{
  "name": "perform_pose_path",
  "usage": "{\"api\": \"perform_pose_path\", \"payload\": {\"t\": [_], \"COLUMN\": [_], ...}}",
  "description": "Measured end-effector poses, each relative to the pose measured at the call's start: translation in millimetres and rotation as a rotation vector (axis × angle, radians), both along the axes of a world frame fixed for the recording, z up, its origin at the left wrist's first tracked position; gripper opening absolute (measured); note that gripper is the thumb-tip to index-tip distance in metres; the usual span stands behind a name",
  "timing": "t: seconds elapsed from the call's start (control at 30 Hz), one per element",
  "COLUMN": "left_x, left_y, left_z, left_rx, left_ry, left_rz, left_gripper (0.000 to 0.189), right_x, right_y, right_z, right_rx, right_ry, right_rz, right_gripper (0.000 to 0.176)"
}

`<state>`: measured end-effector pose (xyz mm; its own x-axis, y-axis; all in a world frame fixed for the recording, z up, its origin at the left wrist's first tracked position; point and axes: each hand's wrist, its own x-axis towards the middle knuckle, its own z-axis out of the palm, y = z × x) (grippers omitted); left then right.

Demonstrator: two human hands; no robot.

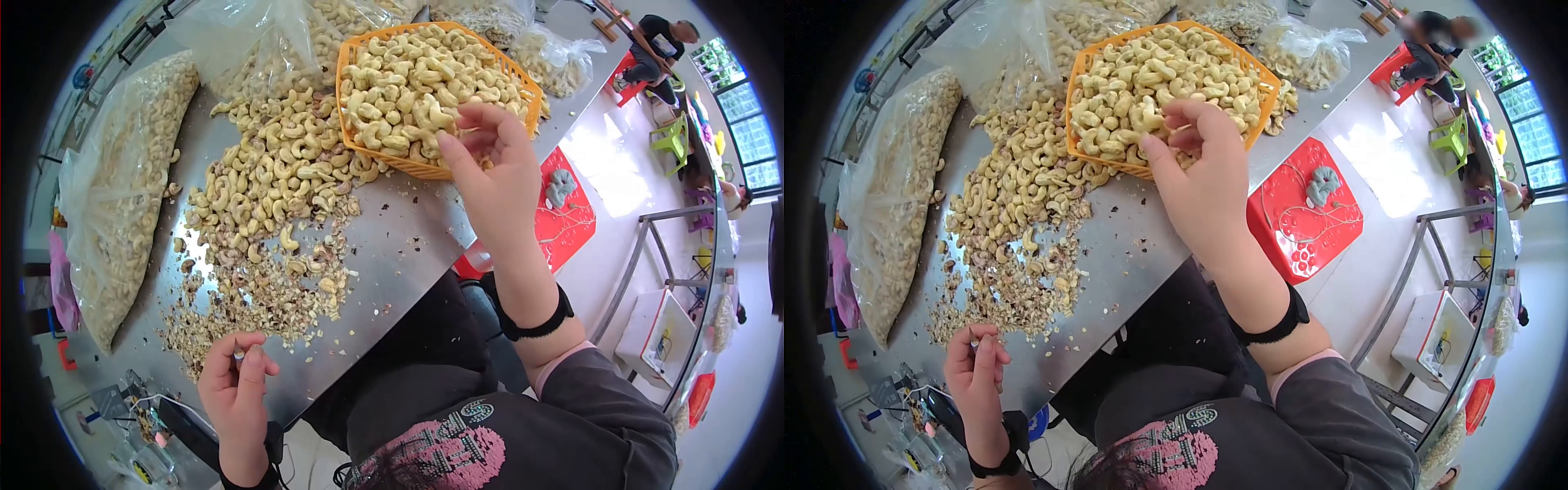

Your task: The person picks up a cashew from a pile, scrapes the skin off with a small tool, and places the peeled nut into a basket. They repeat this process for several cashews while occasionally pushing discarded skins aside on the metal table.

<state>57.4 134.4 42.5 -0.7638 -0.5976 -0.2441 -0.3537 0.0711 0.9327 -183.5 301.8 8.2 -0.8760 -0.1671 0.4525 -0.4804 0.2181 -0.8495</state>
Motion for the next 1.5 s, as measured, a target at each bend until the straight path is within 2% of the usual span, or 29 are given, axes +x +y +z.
{"api": "perform_pose_path", "payload": {"t": [0.13,0.2,0.27,0.4,0.47,0.6,0.7,0.83,0.9,1.07,1.17,1.3,1.37,1.5], "left_x": [-3.3,-4.1,-6.2,-12.6,-17.0,-28.7,-35.5,-36.4,-35.8,-53.9,-59.5,-62.8,-60.1,-55.8], "left_y": [-7.7,-17.1,-28.0,-53.0,-66.0,-87.1,-106.7,-139.7,-156.8,-158.9,-159.8,-164.9,-169.0,-149.2], "left_z": [4.1,3.2,2.4,3.4,2.9,2.0,-3.0,-27.8,-39.5,-35.3,-37.9,-39.7,-43.9,-26.2], "left_rx": [-0.056,-0.085,-0.112,-0.163,-0.187,-0.276,-0.335,-0.382,-0.634,-0.656,-0.931,-0.841,-0.720,-0.678], "left_ry": [-0.052,-0.054,-0.056,-0.107,-0.138,-0.243,-0.322,-0.292,-0.339,-0.392,-0.499,-0.618,-0.522,-0.408], "left_rz": [0.058,0.072,0.083,0.080,0.087,0.111,0.048,0.035,-0.029,0.007,0.027,-0.018,0.014,0.053], "left_gripper": [0.014,0.014,0.015,0.015,0.016,0.017,0.018,0.022,0.022,0.028,0.026,0.033,0.030,0.026], "right_x": [9.0,19.3,25.0,38.2,44.5,49.2,53.6,56.5,56.3,57.1,57.7,57.9,59.2,61.0], "right_y": [1.1,1.4,2.1,3.6,3.1,4.3,5.3,6.0,5.5,2.2,0.5,0.1,-0.6,-3.0], "right_z": [-1.8,1.8,1.9,1.5,3.8,3.1,3.9,1.1,0.3,-3.1,-3.6,-4.5,-4.1,-4.8], "right_rx": [-0.088,-0.219,-0.258,-0.257,-0.252,-0.164,-0.190,-0.189,-0.191,-0.198,-0.204,-0.190,-0.178,-0.174], "right_ry": [0.095,-0.017,-0.021,-0.089,-0.251,-0.308,-0.413,-0.507,-0.556,-0.627,-0.648,-0.654,-0.662,-0.643], "right_rz": [0.037,0.129,0.151,0.289,0.421,0.542,0.633,0.699,0.711,0.716,0.698,0.690,0.681,0.697], "right_gripper": [0.022,0.019,0.017,0.017,0.017,0.016,0.016,0.016,0.016,0.016,0.016,0.015,0.015,0.015]}}
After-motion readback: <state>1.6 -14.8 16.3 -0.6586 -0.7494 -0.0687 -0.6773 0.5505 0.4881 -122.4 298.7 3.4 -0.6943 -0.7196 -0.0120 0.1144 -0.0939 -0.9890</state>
